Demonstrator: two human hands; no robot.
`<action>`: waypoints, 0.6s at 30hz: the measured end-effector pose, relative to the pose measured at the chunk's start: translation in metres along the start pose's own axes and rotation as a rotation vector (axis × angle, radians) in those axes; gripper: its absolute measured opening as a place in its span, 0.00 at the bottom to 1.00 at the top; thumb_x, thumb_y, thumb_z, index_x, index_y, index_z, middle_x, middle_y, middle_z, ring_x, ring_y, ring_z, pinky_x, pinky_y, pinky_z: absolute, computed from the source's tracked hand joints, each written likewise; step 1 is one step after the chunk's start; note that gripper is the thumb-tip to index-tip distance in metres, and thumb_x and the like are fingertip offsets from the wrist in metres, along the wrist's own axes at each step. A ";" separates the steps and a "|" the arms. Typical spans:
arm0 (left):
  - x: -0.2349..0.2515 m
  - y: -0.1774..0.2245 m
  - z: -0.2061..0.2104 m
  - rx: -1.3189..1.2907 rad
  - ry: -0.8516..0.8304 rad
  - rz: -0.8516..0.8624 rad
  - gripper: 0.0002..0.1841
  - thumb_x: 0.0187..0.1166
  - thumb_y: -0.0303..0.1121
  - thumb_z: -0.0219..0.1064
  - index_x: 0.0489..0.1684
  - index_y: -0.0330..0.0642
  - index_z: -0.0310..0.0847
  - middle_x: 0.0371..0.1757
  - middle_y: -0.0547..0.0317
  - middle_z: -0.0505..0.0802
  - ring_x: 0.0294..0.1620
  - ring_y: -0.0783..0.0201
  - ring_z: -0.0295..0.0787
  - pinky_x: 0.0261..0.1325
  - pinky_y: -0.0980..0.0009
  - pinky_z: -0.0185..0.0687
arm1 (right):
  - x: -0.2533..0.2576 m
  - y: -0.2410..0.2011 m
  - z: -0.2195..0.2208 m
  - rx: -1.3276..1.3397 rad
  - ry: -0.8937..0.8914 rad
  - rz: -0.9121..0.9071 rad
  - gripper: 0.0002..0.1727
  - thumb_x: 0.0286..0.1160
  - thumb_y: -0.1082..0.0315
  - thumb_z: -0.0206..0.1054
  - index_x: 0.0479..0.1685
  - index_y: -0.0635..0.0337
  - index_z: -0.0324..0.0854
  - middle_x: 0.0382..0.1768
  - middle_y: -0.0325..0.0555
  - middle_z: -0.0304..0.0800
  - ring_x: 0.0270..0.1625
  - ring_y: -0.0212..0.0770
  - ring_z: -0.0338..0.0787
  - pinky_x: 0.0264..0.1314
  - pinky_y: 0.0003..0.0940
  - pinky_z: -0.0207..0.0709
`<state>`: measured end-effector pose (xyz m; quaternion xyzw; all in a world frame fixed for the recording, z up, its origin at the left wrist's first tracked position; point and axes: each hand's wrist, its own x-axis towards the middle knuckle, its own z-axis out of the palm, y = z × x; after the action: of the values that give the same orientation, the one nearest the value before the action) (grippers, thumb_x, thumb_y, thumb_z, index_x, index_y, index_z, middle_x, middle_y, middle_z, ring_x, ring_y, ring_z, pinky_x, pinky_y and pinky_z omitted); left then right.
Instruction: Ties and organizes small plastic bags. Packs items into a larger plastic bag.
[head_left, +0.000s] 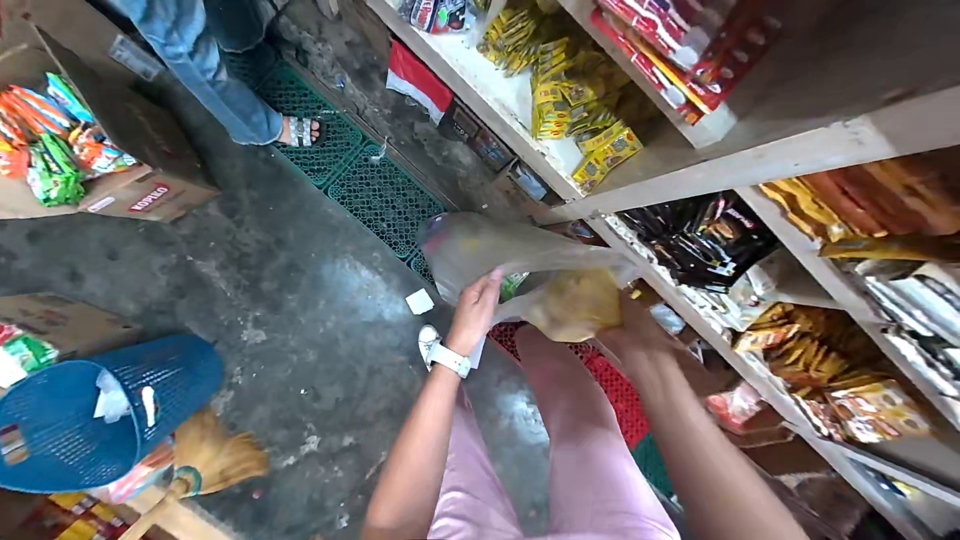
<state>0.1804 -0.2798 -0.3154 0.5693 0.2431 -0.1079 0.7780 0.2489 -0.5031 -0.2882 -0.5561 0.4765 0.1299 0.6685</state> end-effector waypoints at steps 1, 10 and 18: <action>0.000 0.000 0.001 -0.016 0.006 -0.008 0.21 0.94 0.38 0.47 0.46 0.33 0.84 0.18 0.72 0.70 0.17 0.78 0.63 0.23 0.79 0.64 | -0.005 0.013 0.013 0.088 -0.034 0.028 0.13 0.93 0.60 0.50 0.61 0.58 0.71 0.44 0.45 0.82 0.45 0.38 0.86 0.46 0.41 0.85; 0.012 0.016 -0.048 -0.289 0.229 0.073 0.23 0.96 0.42 0.38 0.64 0.44 0.81 0.13 0.75 0.71 0.09 0.80 0.63 0.15 0.83 0.64 | 0.093 0.093 0.103 -0.412 -0.014 0.046 0.22 0.91 0.63 0.57 0.74 0.70 0.71 0.68 0.64 0.79 0.67 0.54 0.82 0.67 0.52 0.79; 0.011 0.022 -0.052 -0.363 0.346 0.073 0.25 0.97 0.43 0.34 0.63 0.44 0.81 0.11 0.74 0.71 0.07 0.79 0.62 0.11 0.82 0.63 | 0.092 0.085 0.014 -1.339 -0.420 -0.484 0.37 0.80 0.57 0.68 0.75 0.83 0.67 0.65 0.80 0.81 0.68 0.69 0.84 0.70 0.58 0.79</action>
<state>0.1861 -0.2226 -0.3148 0.4389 0.3672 0.0648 0.8175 0.2432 -0.4937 -0.4136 -0.8977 0.0215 0.3451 0.2731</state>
